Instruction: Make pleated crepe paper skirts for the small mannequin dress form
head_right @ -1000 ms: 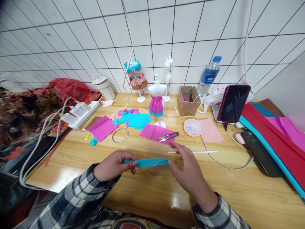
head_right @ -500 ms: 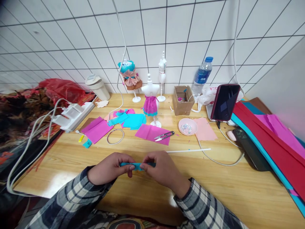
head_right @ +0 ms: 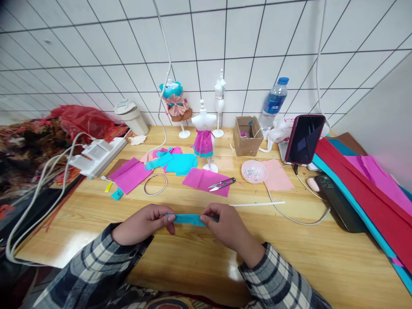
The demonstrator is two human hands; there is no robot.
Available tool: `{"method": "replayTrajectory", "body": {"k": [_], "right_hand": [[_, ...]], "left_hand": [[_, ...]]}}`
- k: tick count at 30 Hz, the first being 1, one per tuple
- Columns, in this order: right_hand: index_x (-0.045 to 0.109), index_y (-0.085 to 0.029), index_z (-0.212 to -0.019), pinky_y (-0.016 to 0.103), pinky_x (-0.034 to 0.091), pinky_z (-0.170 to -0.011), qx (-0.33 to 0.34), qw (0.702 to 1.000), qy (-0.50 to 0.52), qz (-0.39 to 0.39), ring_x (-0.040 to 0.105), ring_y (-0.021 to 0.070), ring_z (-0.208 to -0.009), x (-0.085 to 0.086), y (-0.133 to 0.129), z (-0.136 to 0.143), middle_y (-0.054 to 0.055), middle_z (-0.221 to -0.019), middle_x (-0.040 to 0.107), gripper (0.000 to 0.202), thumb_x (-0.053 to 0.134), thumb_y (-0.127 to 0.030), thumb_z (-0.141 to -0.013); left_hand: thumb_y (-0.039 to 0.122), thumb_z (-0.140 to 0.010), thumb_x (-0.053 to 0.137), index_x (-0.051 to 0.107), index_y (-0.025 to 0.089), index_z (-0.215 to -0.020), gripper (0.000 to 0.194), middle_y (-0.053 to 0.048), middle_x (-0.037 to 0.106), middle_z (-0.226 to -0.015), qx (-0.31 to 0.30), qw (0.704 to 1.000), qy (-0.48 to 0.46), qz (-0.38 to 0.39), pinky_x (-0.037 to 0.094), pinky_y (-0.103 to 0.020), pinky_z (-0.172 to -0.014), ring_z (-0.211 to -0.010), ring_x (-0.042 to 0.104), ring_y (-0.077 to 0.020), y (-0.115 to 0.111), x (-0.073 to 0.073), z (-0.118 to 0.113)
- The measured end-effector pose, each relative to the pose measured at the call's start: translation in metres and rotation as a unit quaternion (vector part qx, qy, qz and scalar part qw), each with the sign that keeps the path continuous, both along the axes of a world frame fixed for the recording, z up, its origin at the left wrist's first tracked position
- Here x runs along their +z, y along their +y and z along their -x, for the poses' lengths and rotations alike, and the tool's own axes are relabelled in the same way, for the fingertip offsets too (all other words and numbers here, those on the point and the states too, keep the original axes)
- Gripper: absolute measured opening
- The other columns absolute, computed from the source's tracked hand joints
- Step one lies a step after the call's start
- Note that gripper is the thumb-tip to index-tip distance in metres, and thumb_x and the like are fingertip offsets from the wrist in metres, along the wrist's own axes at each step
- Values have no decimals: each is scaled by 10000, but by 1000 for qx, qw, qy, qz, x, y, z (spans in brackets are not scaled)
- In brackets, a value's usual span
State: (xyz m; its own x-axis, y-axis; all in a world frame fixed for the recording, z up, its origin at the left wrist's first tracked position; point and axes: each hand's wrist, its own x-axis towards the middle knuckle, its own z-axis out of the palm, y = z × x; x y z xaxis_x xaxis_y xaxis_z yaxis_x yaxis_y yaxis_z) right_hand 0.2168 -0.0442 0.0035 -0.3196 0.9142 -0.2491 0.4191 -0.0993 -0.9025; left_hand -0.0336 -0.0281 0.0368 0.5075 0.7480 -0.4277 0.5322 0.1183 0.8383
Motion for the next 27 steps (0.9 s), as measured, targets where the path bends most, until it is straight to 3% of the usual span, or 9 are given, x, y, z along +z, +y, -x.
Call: {"method": "replayTrajectory", "body": {"k": [4,9,13,19,21,23,25,27], "right_hand": [[688,-169,-786,252,411,-616,-12,1000,6,-6,576,147,-663,1,1,-1,15,-703,665,167,612,-316,-806],[717,-188,-953,253,399,-583,11,1000,-28,6,561,147,-639,-2,-1,-10,13,-711,667,267,610,-392,-818],[708,-171,-856,259,439,-602,13,999,0,37,597,153,-648,-7,-2,-22,25,-718,689,215,581,-342,-828],[708,-169,-826,263,478,-606,-21,997,39,57,626,156,-645,-8,-7,-25,21,-713,709,135,619,-262,-787],[721,-179,-870,271,484,-618,-10,1000,16,21,634,165,-672,-5,-8,-25,32,-762,721,167,632,-306,-806],[725,-194,-923,300,492,-687,-11,996,-48,-69,637,185,-760,-1,-3,-27,48,-860,725,198,619,-340,-841],[713,-200,-1001,348,474,-813,-28,971,-146,-187,612,217,-903,2,8,-32,65,-980,711,207,563,-288,-890],[676,-192,-1118,385,423,-918,-28,930,-245,-274,559,240,-1030,3,23,-36,76,-1106,686,279,497,-163,-906]], "left_hand": [[553,-863,520,720,136,-721,483,-66,742,-733,23,999,-22,24,470,-270,-749,-716,646,-174,0,-4,2],[578,-843,527,707,146,-696,491,-64,739,-740,46,999,-18,12,479,-273,-754,-724,644,-176,1,-2,7],[565,-862,490,669,159,-677,480,-47,719,-723,40,999,22,-11,474,-273,-750,-718,632,-168,3,2,11],[506,-902,442,637,161,-712,439,-28,679,-722,17,996,67,-59,468,-264,-746,-728,613,-160,3,-4,16],[497,-917,419,631,165,-742,431,-23,674,-733,5,993,86,-80,477,-257,-729,-728,606,-160,0,-4,22],[477,-933,407,637,172,-813,401,-29,691,-801,-19,989,98,-108,495,-257,-746,-768,618,-167,-4,-1,27],[434,-943,413,648,186,-921,342,-60,706,-1017,-52,978,110,-172,493,-293,-875,-941,631,-197,-3,3,28],[371,-950,415,650,198,-995,295,-92,599,-1315,-85,951,126,-270,398,-362,-1055,-1201,539,-237,5,4,19]]}}
